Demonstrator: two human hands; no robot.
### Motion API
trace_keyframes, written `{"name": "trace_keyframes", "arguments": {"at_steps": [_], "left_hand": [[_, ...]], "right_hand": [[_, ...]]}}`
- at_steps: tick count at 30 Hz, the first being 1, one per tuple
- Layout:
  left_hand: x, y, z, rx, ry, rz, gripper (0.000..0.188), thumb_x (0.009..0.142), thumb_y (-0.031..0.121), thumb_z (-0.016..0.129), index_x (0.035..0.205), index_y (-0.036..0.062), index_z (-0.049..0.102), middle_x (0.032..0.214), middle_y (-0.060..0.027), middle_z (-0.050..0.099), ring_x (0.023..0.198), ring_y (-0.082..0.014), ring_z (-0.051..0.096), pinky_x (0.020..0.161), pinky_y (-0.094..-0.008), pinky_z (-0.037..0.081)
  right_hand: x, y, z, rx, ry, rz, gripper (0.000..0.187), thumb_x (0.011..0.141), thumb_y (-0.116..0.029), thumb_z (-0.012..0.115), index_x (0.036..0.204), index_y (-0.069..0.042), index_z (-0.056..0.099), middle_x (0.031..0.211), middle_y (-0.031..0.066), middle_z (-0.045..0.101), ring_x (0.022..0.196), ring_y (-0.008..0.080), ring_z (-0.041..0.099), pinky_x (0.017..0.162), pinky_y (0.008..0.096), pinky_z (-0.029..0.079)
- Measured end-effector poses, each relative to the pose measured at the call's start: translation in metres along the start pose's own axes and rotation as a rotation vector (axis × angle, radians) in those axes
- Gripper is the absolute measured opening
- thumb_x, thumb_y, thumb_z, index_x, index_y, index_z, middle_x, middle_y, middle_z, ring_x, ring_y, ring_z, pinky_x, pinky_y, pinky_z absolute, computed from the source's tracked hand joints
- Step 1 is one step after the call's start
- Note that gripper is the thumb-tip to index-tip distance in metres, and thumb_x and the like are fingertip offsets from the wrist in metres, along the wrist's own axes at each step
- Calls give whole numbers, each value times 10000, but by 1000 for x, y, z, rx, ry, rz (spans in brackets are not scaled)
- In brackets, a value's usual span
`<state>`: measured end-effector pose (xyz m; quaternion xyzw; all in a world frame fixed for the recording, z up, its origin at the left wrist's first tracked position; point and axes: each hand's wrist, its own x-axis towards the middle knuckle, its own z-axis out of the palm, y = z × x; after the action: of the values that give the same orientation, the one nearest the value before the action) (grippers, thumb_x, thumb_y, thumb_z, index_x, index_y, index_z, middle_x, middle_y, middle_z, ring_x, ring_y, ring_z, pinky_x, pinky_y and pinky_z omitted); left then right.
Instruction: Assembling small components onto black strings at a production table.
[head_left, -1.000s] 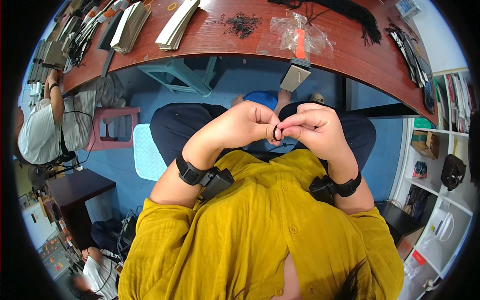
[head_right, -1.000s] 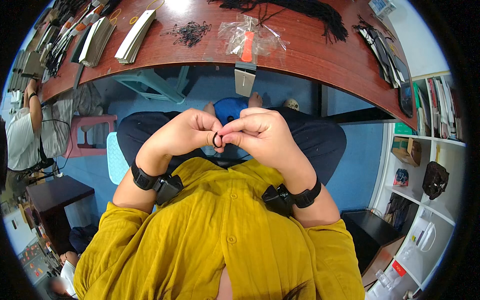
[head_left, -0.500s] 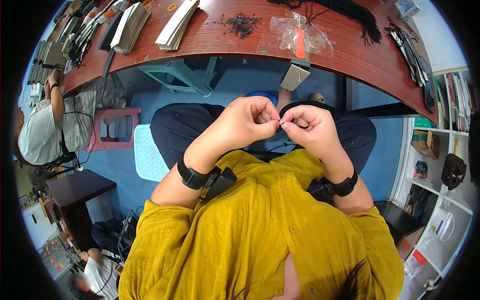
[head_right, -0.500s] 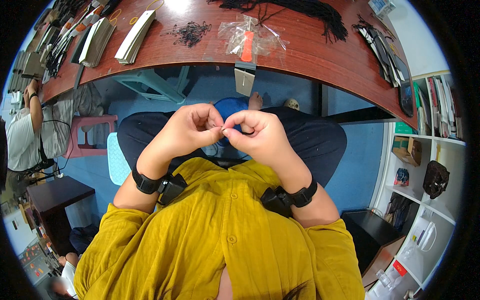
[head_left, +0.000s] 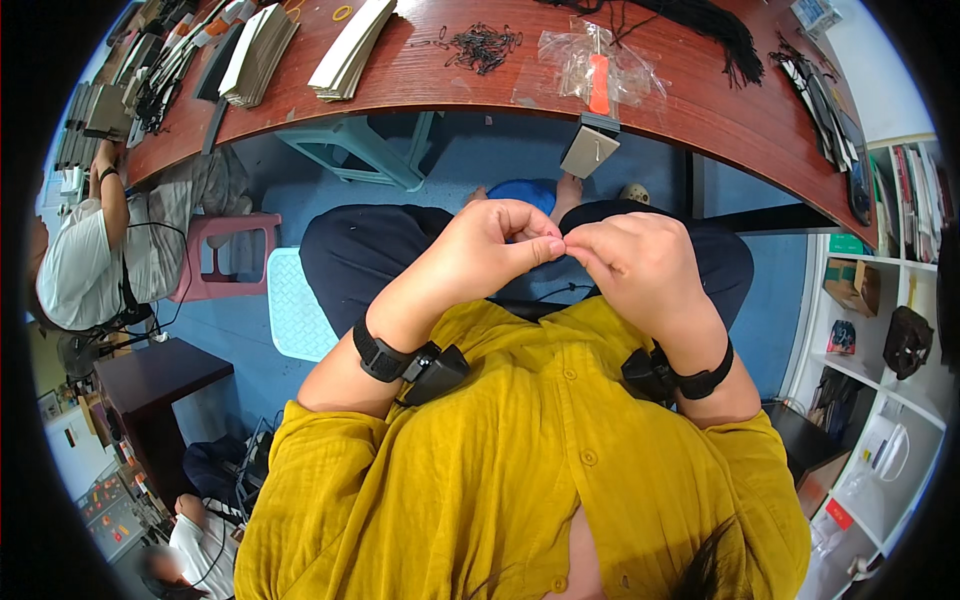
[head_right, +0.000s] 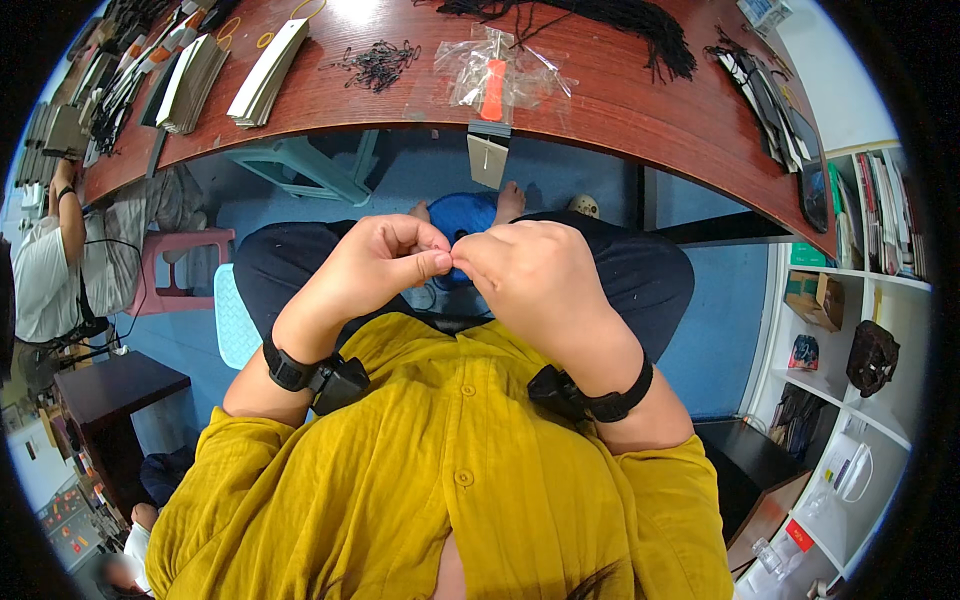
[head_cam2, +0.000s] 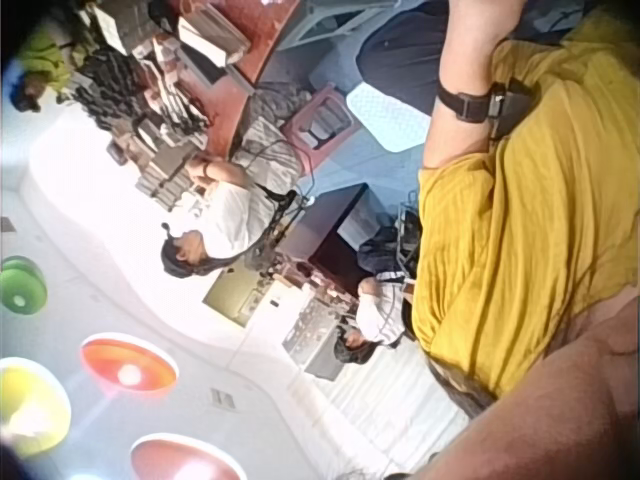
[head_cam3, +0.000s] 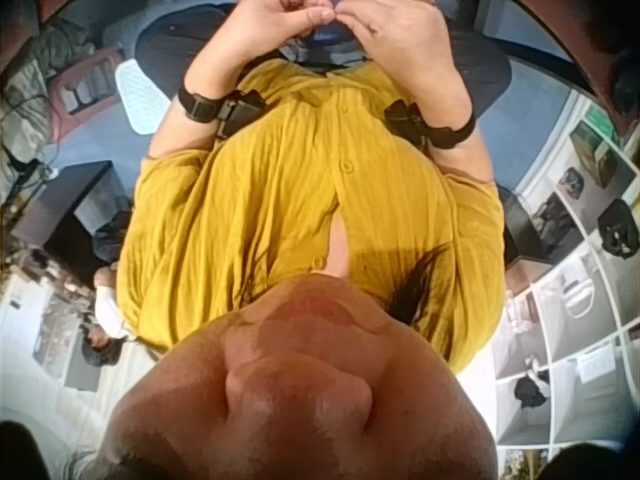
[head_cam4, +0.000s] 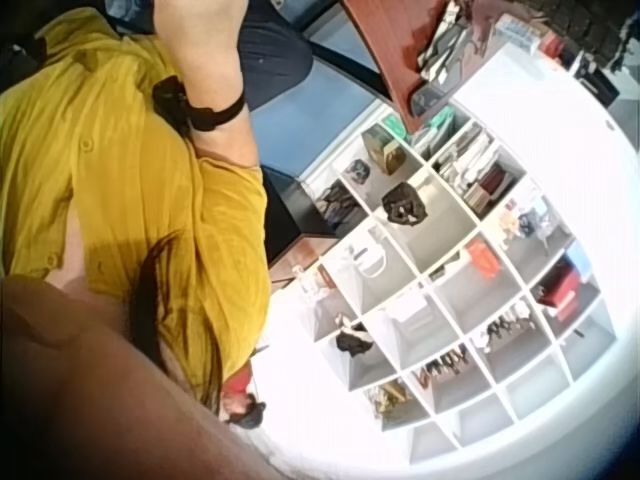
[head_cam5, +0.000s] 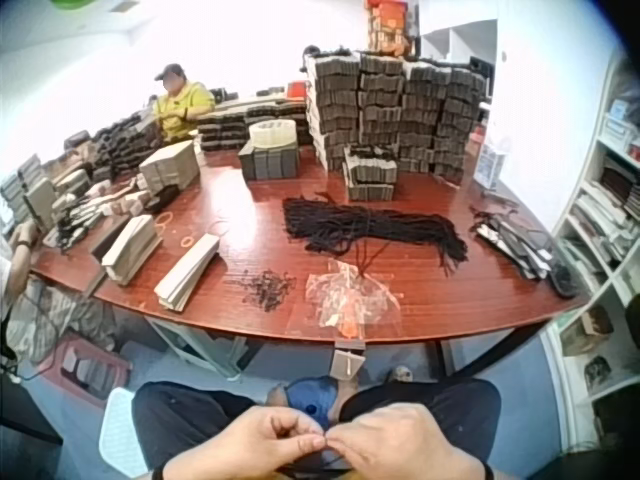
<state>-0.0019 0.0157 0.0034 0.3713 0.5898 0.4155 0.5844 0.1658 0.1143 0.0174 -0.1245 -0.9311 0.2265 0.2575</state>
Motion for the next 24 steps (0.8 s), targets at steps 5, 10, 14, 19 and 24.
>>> {"name": "trace_keyframes", "arguments": {"at_steps": [5, 10, 14, 19, 24], "left_hand": [[0, -1, -4, -231, -136, 130, 67, 842, 64, 597, 873, 26, 551, 780, 40, 532, 680, -23, 474, 588, -168, 386], [-3, 4, -2, -52, -64, 154, 73, 837, 54, 602, 871, 28, 544, 787, 34, 526, 692, -27, 484, 597, -166, 392], [-5, 11, 2, 150, 51, 250, 76, 809, 39, 630, 817, 20, 557, 791, 8, 552, 689, -44, 523, 589, -179, 415], [-2, 6, 7, 486, 283, 595, 109, 754, 25, 674, 743, 13, 567, 737, -48, 576, 666, -110, 570, 577, -228, 446], [3, 1, 10, 567, 387, 886, 94, 759, 29, 667, 752, 2, 577, 693, -74, 573, 635, -151, 575, 567, -261, 452]], "right_hand": [[0, -7, 4, 549, 16, 407, 80, 759, -92, 647, 803, -31, 618, 629, 26, 576, 530, 109, 534, 488, 253, 411], [-5, -4, 5, 854, -37, 646, 84, 785, -44, 629, 855, 0, 612, 655, -47, 537, 572, -23, 414, 484, 173, 337], [-3, -5, 3, 803, -53, 650, 97, 755, -39, 625, 837, -4, 587, 648, -56, 512, 553, -12, 378, 490, 163, 326], [2, -16, 11, 566, 57, 586, 83, 742, -25, 601, 810, -6, 558, 674, -16, 533, 575, 3, 419, 507, 171, 365], [-1, -21, 18, 749, 247, 584, 116, 753, -5, 606, 855, -1, 550, 760, 67, 548, 646, 53, 540, 574, 203, 479]]}}
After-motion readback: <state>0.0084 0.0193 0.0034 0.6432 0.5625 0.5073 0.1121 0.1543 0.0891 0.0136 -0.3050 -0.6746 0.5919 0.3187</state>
